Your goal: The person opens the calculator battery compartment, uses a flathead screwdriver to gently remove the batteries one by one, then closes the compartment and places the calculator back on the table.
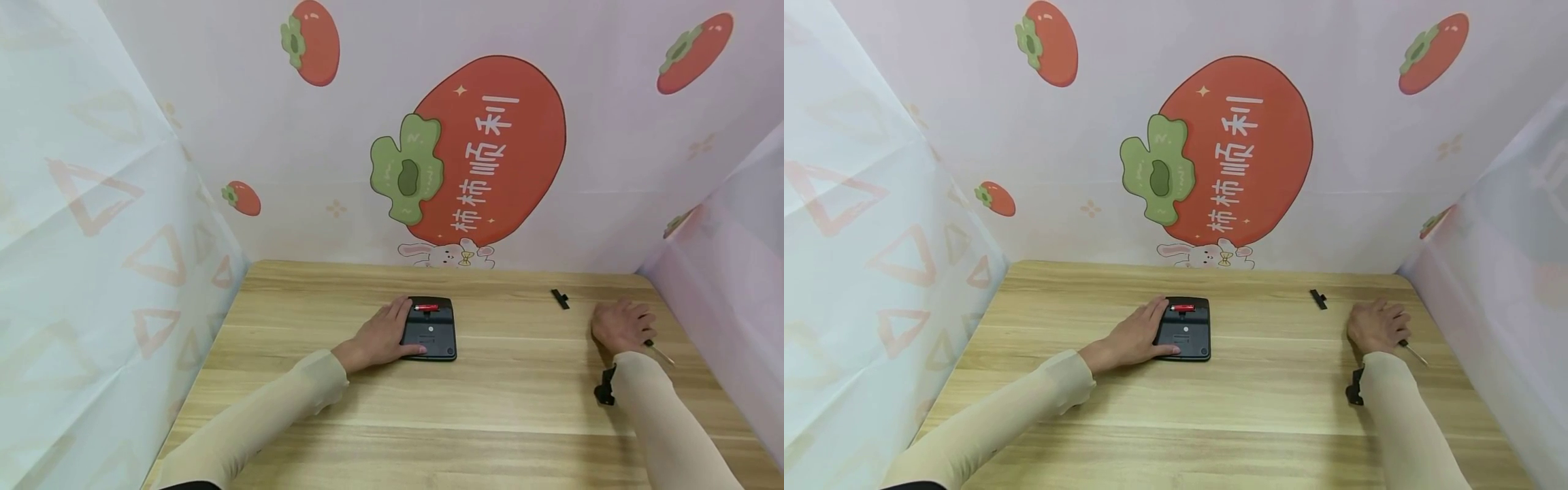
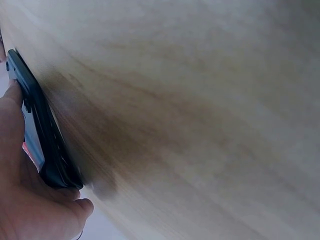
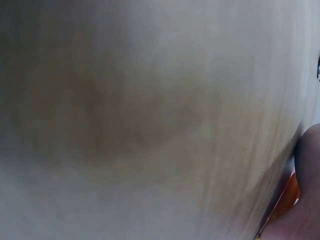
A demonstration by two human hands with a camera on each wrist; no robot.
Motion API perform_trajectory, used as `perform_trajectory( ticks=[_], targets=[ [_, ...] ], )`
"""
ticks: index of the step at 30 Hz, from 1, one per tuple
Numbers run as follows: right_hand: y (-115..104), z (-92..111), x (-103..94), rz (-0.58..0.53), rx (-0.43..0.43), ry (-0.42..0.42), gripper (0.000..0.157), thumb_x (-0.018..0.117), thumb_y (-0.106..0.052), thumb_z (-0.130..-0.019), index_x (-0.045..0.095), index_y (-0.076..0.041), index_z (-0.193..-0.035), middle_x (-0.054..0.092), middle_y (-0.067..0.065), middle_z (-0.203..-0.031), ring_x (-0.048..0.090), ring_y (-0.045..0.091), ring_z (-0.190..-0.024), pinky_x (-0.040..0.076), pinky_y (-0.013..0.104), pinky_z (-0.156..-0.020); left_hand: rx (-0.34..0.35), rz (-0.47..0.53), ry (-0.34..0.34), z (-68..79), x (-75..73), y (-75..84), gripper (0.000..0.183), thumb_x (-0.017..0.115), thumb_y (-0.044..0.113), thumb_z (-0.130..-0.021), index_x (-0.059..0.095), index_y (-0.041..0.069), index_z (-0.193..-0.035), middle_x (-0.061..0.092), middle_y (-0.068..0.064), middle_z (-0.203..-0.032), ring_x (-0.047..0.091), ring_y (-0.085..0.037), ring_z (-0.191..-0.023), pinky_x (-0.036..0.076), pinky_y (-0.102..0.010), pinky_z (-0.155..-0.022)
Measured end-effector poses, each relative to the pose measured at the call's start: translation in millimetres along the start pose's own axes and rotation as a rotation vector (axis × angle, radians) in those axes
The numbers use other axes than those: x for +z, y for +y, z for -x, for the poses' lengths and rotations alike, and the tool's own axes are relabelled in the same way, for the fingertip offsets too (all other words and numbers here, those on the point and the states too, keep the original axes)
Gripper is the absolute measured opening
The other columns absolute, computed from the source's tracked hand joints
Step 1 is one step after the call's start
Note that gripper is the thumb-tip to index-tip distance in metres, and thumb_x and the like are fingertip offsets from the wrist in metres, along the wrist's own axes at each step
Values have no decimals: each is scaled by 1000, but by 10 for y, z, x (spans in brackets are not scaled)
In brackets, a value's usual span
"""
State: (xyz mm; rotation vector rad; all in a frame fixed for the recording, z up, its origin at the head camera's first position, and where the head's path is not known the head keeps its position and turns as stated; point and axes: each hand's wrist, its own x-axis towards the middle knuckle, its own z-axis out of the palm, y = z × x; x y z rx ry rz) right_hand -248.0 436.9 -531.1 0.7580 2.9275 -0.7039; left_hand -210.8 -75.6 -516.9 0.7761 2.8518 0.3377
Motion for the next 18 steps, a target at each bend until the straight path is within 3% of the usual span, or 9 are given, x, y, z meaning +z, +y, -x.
perform_trajectory(
  ticks=[7, 14, 18],
  targets=[
    [8, -1, -53, 50, -23, -48, 77, 14, -32, -107, -2, 27, -153, -14, 61, -149, -9, 78, -140, 6, 91, -104, 5, 2, 10, 10, 2, -2, 111, 58, 76, -95, 20, 1, -168, 22, -17, -174, 26, -29, -160, 24, -44, -130],
    [-36, 32, -109, 71, -18, -71, 89, 20, -46, -107, -1, 29, -152, -9, 63, -148, -4, 79, -139, 8, 91, -104, 6, -10, 11, 8, -4, -4, 112, 56, 78, -95, 20, 2, -168, 21, -17, -175, 26, -28, -161, 23, -43, -131],
    [-74, 58, -132, 80, -1, -88, 97, 20, -56, -108, -7, 25, -154, -12, 61, -150, -6, 78, -140, 7, 89, -107, 8, -14, 10, 6, -1, -8, 112, 56, 79, -95, 20, 2, -168, 20, -17, -175, 26, -28, -161, 23, -43, -131]
  ],
)
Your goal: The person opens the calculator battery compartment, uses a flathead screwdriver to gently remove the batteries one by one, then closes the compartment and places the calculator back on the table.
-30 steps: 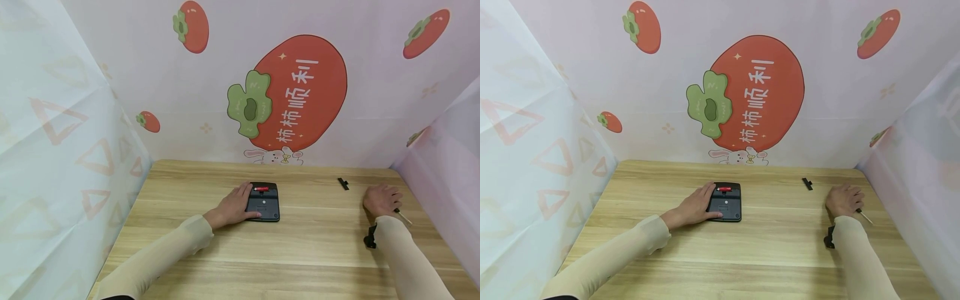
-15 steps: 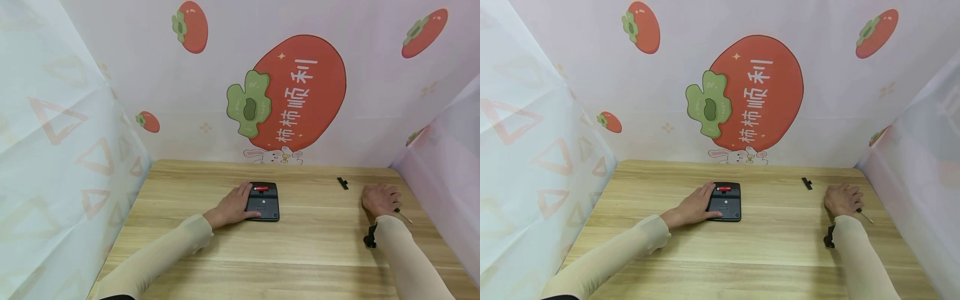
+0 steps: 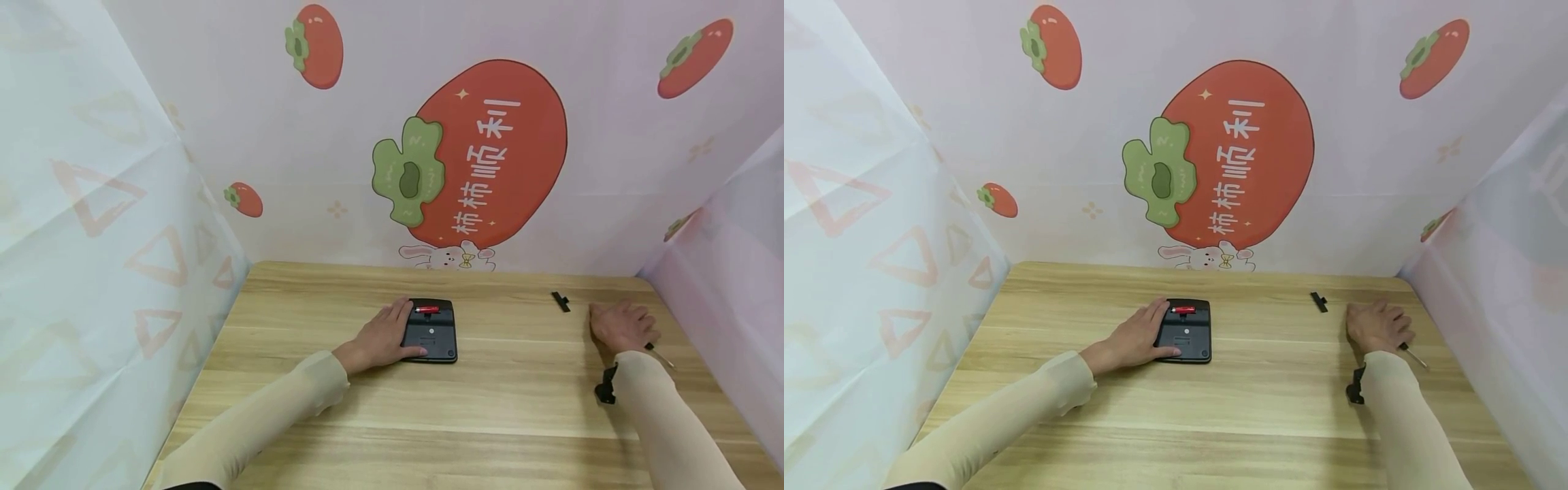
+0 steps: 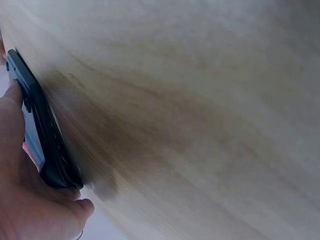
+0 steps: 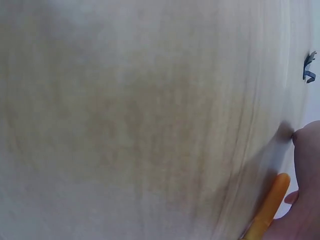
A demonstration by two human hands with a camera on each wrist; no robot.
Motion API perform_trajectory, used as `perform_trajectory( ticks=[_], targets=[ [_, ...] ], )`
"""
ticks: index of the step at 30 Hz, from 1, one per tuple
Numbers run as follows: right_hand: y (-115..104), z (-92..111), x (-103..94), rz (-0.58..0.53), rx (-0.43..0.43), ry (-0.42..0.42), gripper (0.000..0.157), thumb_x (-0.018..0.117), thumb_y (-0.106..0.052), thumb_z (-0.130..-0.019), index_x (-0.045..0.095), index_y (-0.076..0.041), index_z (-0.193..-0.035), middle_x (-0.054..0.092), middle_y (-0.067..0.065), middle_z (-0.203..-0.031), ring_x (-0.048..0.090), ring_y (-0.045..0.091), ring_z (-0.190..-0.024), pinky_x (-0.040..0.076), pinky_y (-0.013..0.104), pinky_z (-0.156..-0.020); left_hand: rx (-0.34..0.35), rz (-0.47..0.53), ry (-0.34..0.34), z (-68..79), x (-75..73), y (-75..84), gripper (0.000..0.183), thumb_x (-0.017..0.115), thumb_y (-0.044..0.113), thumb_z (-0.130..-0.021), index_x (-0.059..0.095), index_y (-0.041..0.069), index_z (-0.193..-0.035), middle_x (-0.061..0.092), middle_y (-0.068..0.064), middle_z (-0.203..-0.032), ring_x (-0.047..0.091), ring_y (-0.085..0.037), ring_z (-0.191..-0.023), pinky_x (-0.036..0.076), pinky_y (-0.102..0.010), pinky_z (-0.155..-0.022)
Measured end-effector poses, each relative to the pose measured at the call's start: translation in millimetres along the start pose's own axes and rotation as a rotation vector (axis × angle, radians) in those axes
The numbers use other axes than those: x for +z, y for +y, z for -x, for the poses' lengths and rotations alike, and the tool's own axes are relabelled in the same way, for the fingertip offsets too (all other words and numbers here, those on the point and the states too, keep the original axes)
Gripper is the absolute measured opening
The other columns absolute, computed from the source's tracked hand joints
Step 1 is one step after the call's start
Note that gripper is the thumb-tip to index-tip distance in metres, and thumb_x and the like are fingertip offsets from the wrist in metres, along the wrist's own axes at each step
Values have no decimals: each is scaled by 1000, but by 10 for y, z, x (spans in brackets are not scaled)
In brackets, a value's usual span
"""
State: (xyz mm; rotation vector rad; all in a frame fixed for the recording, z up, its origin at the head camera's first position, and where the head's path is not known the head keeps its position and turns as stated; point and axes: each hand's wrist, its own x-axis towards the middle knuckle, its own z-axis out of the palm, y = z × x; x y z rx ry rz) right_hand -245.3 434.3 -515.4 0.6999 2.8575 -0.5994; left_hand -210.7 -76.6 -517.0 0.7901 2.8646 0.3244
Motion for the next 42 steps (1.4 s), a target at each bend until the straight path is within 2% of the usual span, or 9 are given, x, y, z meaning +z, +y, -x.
perform_trajectory(
  ticks=[3, 6, 15, 29, 33, 36, 42],
  targets=[
    [-10, 18, -30, 15, 15, -22, 102, 18, -63, -107, -15, 22, -154, -20, 57, -153, -14, 76, -143, 2, 87, -112, 3, 1, 2, -2, 3, 3, 112, 56, 78, -95, 20, 1, -168, 21, -17, -175, 26, -28, -160, 23, -44, -131],
    [-22, 35, -72, 24, 16, -25, 105, 18, -66, -106, -18, 19, -155, -22, 54, -154, -18, 74, -144, 0, 85, -114, 8, 1, 10, -4, 2, 3, 111, 57, 78, -95, 21, 1, -167, 23, -18, -174, 28, -29, -160, 24, -44, -130],
    [3, 46, -126, 18, -60, 2, 110, 19, -70, -104, -11, 24, -154, -12, 59, -152, -8, 77, -142, 9, 89, -107, 14, 0, 21, -5, -4, 2, 110, 58, 76, -95, 21, 0, -167, 25, -18, -173, 28, -30, -159, 25, -44, -130],
    [41, 25, -85, 17, -69, -5, 111, 16, -71, -104, -9, 26, -153, -14, 58, -153, -9, 77, -142, 7, 89, -107, 13, 6, 17, 0, 5, 11, 110, 58, 76, -95, 22, 1, -167, 24, -18, -173, 28, -30, -160, 26, -45, -130],
    [44, -3, -100, 33, -72, 10, 113, 17, -74, -103, -1, 25, -155, -4, 60, -152, -1, 78, -141, 14, 89, -105, 14, 5, 18, -3, 14, 4, 110, 58, 76, -95, 22, 0, -167, 24, -18, -173, 28, -29, -160, 26, -44, -130],
    [32, -19, -119, 53, -81, 35, 114, 20, -75, -103, 10, 26, -154, 8, 62, -149, 10, 79, -137, 22, 88, -101, 14, 4, 18, -4, 17, -2, 110, 57, 76, -95, 21, 1, -167, 24, -18, -173, 28, -30, -159, 26, -44, -130],
    [-58, 22, -168, 102, -129, 57, 109, 21, -73, -104, 27, 27, -148, 23, 60, -144, 24, 76, -131, 29, 86, -97, 14, 3, 16, -2, 13, -9, 110, 58, 76, -96, 21, 0, -167, 24, -18, -173, 27, -29, -160, 25, -44, -130]
  ],
)
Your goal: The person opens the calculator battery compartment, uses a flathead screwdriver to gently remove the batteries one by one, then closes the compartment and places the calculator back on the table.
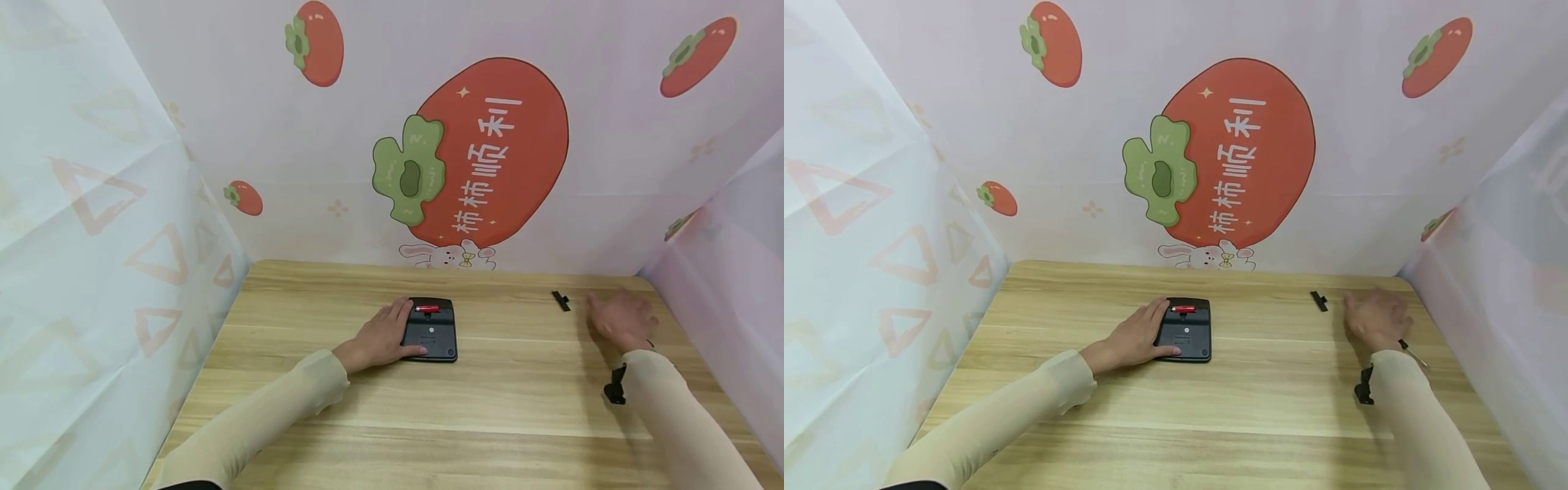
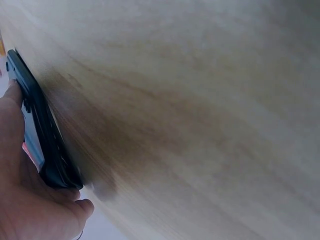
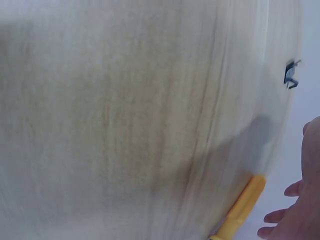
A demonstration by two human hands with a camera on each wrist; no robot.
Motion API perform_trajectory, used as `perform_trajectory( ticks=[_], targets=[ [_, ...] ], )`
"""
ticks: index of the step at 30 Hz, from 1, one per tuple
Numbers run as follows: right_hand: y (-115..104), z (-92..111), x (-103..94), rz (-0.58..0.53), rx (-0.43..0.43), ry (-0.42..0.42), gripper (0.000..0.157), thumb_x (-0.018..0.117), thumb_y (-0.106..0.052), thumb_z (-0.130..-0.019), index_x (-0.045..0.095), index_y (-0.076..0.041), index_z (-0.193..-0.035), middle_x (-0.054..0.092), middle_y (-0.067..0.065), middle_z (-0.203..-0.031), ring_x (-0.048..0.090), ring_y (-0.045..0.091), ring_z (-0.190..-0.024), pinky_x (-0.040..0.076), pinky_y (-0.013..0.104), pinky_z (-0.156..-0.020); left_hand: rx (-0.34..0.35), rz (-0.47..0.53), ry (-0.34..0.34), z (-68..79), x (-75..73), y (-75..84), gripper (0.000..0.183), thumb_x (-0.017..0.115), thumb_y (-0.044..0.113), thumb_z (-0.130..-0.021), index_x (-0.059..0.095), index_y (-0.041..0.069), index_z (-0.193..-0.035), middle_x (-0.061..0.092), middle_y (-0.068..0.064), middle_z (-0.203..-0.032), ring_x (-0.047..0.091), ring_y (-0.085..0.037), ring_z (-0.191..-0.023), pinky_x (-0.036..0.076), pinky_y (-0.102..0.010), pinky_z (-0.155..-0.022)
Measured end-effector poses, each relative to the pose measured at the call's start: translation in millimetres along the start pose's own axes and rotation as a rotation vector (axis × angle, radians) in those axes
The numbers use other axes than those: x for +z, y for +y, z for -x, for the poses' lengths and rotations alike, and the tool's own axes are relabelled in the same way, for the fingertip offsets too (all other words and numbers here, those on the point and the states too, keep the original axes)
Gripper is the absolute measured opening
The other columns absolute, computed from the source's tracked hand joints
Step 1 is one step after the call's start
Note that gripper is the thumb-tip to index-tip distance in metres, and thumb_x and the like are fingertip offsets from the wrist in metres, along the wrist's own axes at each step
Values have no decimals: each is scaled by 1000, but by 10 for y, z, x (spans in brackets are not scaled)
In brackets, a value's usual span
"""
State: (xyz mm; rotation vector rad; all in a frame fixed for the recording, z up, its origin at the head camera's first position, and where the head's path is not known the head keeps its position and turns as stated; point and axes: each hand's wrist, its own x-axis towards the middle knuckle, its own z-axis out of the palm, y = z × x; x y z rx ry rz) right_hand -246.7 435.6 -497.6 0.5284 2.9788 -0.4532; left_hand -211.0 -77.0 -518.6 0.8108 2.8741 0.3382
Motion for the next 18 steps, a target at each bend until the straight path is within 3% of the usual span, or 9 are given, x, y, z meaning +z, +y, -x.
perform_trajectory(
  ticks=[9, 18],
  targets=[
    [-207, 40, -2, 40, -133, 40, 100, 18, -67, -108, 21, 21, -155, 22, 61, -144, 20, 77, -133, 24, 89, -100, -3, -11, -5, 2, -9, 3, 110, 57, 76, -96, 21, 0, -167, 23, -17, -174, 25, -28, -161, 24, -44, -130],
    [-423, 85, 17, 62, -238, 68, 95, 21, -65, -109, 24, 18, -155, 23, 57, -147, 22, 73, -135, 24, 85, -105, 3, -11, 1, 8, -4, 4, 110, 57, 76, -96, 21, 0, -167, 24, -18, -173, 26, -29, -160, 25, -44, -130]
  ],
)
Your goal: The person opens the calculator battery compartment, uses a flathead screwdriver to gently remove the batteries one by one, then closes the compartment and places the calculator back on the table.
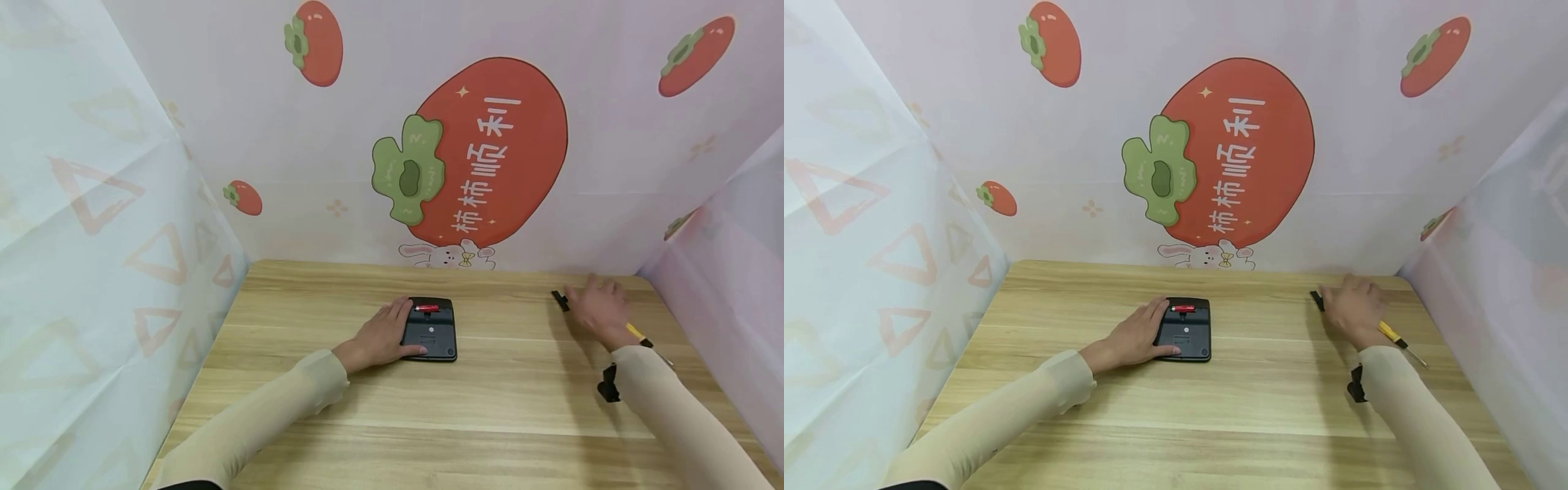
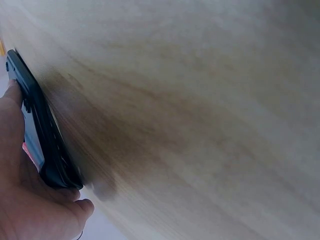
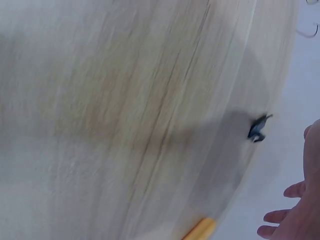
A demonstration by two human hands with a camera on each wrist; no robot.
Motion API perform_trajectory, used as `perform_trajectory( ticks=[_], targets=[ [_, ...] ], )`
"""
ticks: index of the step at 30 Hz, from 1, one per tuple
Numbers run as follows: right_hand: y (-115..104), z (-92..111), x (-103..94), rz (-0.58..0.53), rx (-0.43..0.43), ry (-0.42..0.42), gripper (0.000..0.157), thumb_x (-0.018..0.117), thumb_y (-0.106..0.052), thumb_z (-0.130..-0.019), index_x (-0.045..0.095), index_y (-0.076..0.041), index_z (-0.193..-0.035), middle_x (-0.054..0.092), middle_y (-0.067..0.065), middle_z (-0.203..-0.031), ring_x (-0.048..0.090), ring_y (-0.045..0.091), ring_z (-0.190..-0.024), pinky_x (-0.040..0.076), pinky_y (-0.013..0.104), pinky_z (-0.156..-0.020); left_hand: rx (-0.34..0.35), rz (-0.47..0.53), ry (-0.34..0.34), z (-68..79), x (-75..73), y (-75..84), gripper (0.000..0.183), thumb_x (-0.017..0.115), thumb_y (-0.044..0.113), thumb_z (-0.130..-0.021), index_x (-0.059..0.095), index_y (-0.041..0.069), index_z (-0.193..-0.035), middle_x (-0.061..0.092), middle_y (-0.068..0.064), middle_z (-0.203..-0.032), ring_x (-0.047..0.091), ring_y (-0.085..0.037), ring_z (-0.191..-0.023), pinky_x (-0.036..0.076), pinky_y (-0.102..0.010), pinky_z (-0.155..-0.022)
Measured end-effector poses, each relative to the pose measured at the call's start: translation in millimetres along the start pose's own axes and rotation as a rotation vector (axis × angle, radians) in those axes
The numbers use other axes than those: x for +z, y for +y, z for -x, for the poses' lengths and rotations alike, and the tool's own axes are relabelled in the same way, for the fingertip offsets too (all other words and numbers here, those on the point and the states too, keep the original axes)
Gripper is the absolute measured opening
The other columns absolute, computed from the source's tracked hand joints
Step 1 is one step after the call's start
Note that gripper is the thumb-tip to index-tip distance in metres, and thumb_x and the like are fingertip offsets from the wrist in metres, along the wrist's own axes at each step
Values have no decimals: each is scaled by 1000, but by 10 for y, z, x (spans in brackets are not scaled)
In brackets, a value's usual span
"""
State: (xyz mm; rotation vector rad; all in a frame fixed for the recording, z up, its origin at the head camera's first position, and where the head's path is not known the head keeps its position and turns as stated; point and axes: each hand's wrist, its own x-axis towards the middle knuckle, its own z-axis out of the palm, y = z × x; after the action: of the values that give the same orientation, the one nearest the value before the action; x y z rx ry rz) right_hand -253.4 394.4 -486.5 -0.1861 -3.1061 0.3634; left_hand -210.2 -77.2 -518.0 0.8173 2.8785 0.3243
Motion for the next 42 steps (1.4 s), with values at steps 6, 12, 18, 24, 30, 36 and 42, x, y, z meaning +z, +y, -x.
perform_trajectory(
  ticks=[6, 12, 18, 24, 30, 36, 42],
  targets=[
    [-174, -13, 6, -3, -46, 37, 92, 26, -67, -109, 31, 13, -155, 29, 51, -148, 27, 69, -136, 26, 84, -104, 2, 1, 2, -1, 2, -2, 110, 57, 76, -96, 21, 0, -167, 24, -18, -173, 27, -29, -160, 26, -44, -130],
    [-323, -9, 10, -16, -110, 49, 89, 30, -63, -110, 29, 11, -157, 28, 46, -154, 24, 67, -141, 23, 84, -107, 3, -1, 5, 0, 5, -4, 111, 56, 77, -96, 21, 0, -167, 24, -18, -173, 27, -29, -160, 26, -44, -130],
    [-538, 42, -48, -23, -152, 32, 89, 32, -63, -110, 28, 10, -160, 25, 45, -157, 23, 65, -144, 20, 83, -110, 1, 1, 6, 2, -1, 5, 111, 57, 76, -96, 21, 0, -167, 24, -18, -173, 29, -30, -159, 27, -45, -129],
    [-767, 91, -80, -9, -180, 28, 87, 36, -63, -109, 29, 8, -160, 28, 42, -159, 24, 63, -146, 20, 81, -114, 3, 0, 6, 10, -12, 13, 110, 58, 76, -96, 22, 0, -167, 25, -19, -173, 29, -30, -159, 27, -45, -129],
    [-962, 131, -68, 14, -243, 55, 80, 42, -57, -110, 35, 7, -158, 35, 40, -157, 32, 61, -144, 26, 78, -115, -1, 0, 6, 16, -17, 18, 110, 58, 76, -95, 22, 0, -167, 24, -19, -173, 28, -30, -160, 27, -44, -129],
    [-1146, 185, -89, 15, -304, 43, 74, 47, -51, -110, 39, 7, -156, 38, 39, -156, 36, 59, -143, 28, 77, -115, -9, 1, 1, 15, -15, 18, 110, 58, 76, -95, 22, 0, -167, 24, -18, -174, 28, -29, -160, 26, -45, -130],
    [-1299, 213, -69, 25, -355, 51, 69, 56, -43, -108, 42, 5, -156, 44, 36, -155, 40, 56, -143, 31, 75, -115, -13, -3, 1, 8, -9, 18, 111, 58, 77, -95, 22, 1, -167, 25, -18, -173, 29, -29, -159, 26, -45, -130]
  ],
)
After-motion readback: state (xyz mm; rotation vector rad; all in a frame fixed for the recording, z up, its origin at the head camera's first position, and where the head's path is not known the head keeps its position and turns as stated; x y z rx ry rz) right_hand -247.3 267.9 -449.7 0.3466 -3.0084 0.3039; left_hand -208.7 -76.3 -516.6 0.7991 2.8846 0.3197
